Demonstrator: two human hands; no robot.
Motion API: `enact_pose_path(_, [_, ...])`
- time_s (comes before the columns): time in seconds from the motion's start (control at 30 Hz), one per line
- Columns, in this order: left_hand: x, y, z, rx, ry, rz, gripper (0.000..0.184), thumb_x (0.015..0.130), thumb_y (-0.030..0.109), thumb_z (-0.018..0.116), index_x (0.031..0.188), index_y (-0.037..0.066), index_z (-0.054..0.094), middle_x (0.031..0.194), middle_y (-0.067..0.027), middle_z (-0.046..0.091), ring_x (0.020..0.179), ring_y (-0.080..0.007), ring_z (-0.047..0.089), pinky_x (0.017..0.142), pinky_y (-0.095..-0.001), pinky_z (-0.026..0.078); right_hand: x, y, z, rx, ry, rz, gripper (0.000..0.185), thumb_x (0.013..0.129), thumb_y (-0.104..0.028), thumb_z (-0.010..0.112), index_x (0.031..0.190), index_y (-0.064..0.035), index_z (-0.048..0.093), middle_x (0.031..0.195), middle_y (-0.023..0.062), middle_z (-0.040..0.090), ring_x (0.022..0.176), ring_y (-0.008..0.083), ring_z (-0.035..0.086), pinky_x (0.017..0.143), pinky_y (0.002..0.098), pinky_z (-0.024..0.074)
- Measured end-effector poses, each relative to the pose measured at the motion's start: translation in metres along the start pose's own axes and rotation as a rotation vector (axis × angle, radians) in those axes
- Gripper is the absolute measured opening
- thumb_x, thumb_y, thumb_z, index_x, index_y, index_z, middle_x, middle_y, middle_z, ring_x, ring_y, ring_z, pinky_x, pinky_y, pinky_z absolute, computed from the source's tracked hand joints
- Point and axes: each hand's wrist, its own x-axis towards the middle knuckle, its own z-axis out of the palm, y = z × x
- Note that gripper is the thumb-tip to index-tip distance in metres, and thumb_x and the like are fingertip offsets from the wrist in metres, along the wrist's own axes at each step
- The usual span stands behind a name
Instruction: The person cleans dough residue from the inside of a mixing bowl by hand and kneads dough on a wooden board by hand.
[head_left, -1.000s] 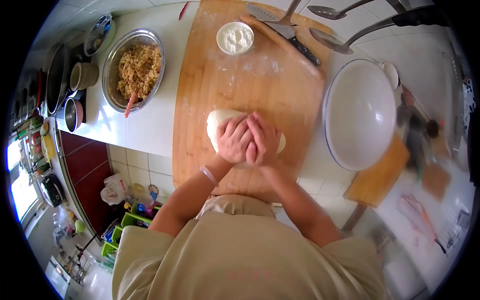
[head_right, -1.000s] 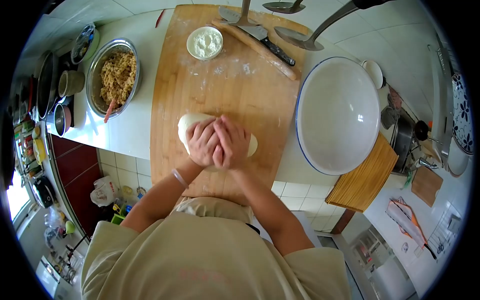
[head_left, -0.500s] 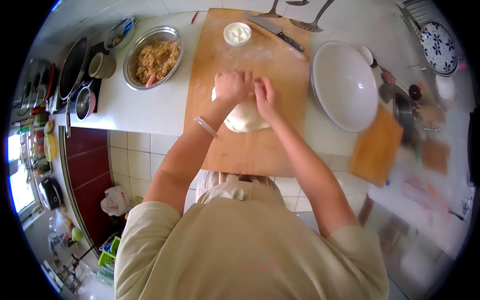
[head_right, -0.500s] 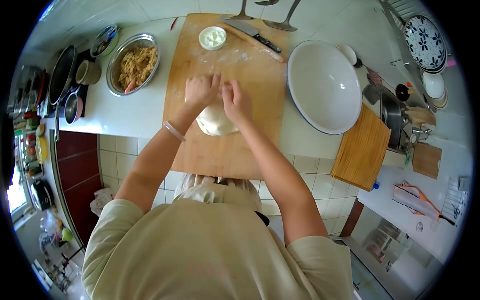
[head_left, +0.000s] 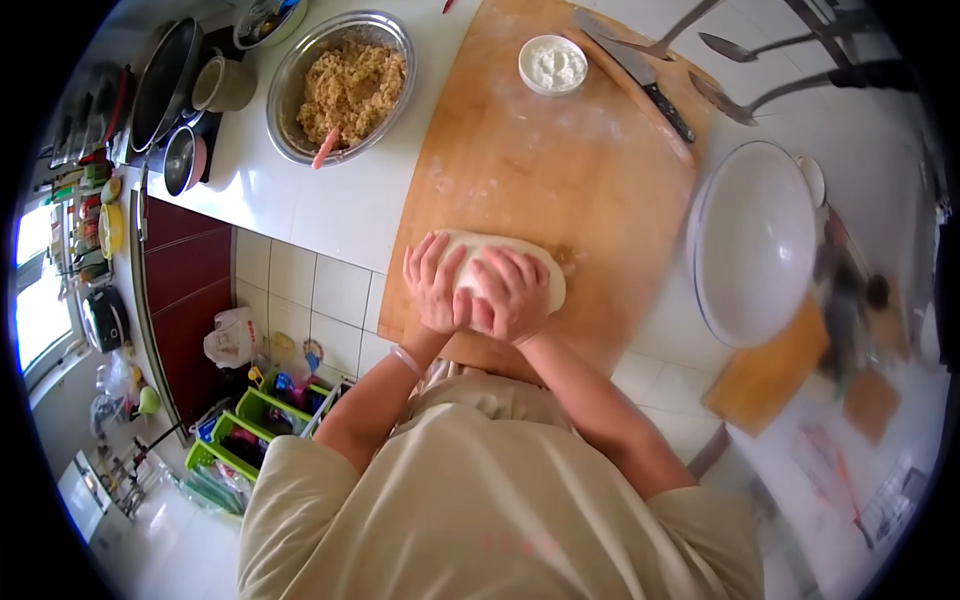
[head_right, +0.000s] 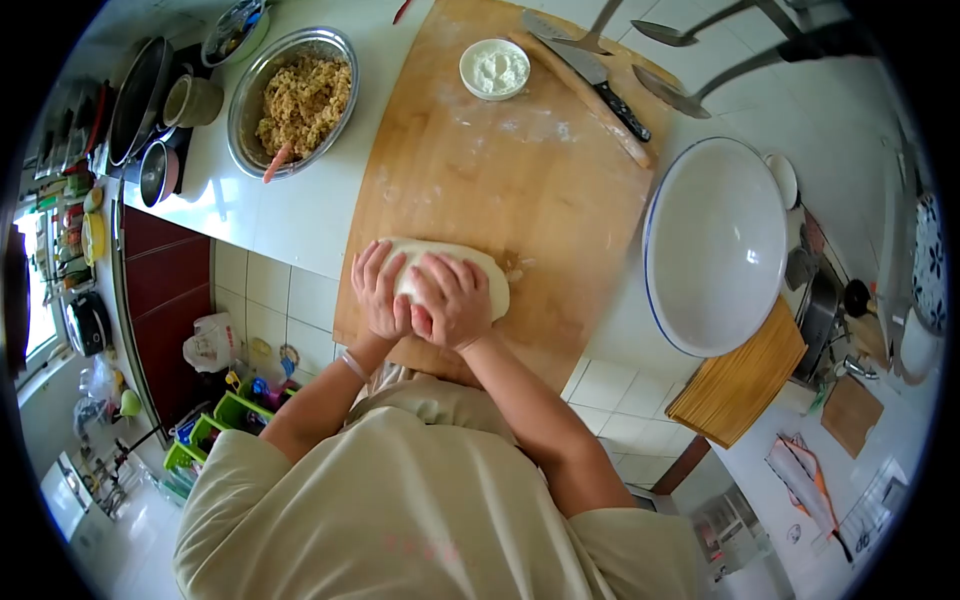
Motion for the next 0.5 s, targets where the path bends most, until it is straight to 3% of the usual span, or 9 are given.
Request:
enact_pose_path(0.07, [0.031, -0.002, 0.006, -0.025, 0.002, -0.026, 0.052, 0.094, 0.040, 0.035, 0.124, 0.005, 0.061, 0.135, -0.0198, 0.053, 0.128, -0.0421, 0.045, 0.110, -0.0537, 0.028, 0.026, 0.020, 0.001, 0.039, 0.018, 0.005, 0.042, 0.085, -0.032, 0.051, 0.117, -0.0095, 0.065, 0.120, 0.0116, 0.063, 0.109, 0.0295, 0.059, 0.095, 0.0473, 0.0399])
enact_pose_path(0.1, [0.047, -0.003, 0.008, -0.082, 0.038, -0.057, 0.047, 0.082, 0.031, 0.048, 0.120, 0.009, 0.066, 0.129, -0.0161, 0.058, 0.123, -0.0392, 0.049, 0.108, -0.0537, 0.029, 0.039, 0.031, 0.003, 0.044, 0.013, 0.008, 0.042, 0.085, -0.032, 0.051, 0.117, -0.0095, 0.065, 0.120, 0.0116, 0.063, 0.109, 0.0295, 0.059, 0.095, 0.0473, 0.0399])
enact_pose_path(0.27, [0.112, -0.020, 0.028, -0.124, -0.004, -0.142, 0.034, 0.083, 0.028, 0.053, 0.108, 0.011, 0.068, 0.111, -0.0108, 0.066, 0.111, -0.0322, 0.057, 0.102, -0.0466, 0.035, 0.089, 0.073, 0.019, 0.101, -0.021, 0.232, 0.025, 0.080, -0.015, 0.057, 0.101, -0.0078, 0.067, 0.103, 0.0111, 0.068, 0.096, 0.0291, 0.063, 0.086, 0.0434, 0.0439])
enact_pose_path(0.33, [0.138, -0.024, 0.037, -0.125, -0.052, -0.204, 0.029, 0.084, 0.028, 0.055, 0.104, 0.011, 0.068, 0.105, -0.0090, 0.068, 0.107, -0.0301, 0.059, 0.101, -0.0444, 0.037, 0.107, 0.096, 0.030, 0.079, 0.061, 0.289, 0.018, 0.085, -0.014, 0.057, 0.098, -0.0059, 0.066, 0.093, 0.0124, 0.070, 0.089, 0.0316, 0.065, 0.079, 0.0416, 0.0483])
enact_pose_path(0.4, [0.166, -0.023, 0.047, -0.086, -0.082, -0.286, 0.028, 0.089, 0.034, 0.057, 0.098, 0.010, 0.068, 0.099, -0.0066, 0.070, 0.098, -0.0289, 0.062, 0.096, -0.0424, 0.042, 0.123, 0.118, 0.042, 0.302, 0.082, 0.547, 0.019, 0.089, -0.019, 0.060, 0.099, -0.0042, 0.067, 0.088, 0.0135, 0.070, 0.082, 0.0316, 0.067, 0.073, 0.0408, 0.0517])
enact_pose_path(0.43, [0.175, -0.020, 0.046, -0.099, -0.068, -0.281, 0.028, 0.089, 0.034, 0.057, 0.098, 0.010, 0.068, 0.099, -0.0066, 0.070, 0.098, -0.0289, 0.062, 0.096, -0.0424, 0.042, 0.126, 0.125, 0.045, 0.288, 0.086, 0.534, 0.019, 0.089, -0.019, 0.060, 0.099, -0.0042, 0.067, 0.088, 0.0135, 0.070, 0.082, 0.0316, 0.067, 0.073, 0.0408, 0.0517])
enact_pose_path(0.5, [0.200, -0.016, 0.039, -0.356, -0.149, -0.531, 0.034, 0.095, 0.039, 0.055, 0.105, 0.008, 0.065, 0.095, -0.0072, 0.070, 0.090, -0.0266, 0.064, 0.089, -0.0396, 0.047, 0.139, 0.135, 0.043, 0.385, 0.226, 0.566, 0.023, 0.089, -0.025, 0.065, 0.098, -0.0050, 0.068, 0.079, 0.0127, 0.070, 0.074, 0.0305, 0.069, 0.069, 0.0388, 0.0537])
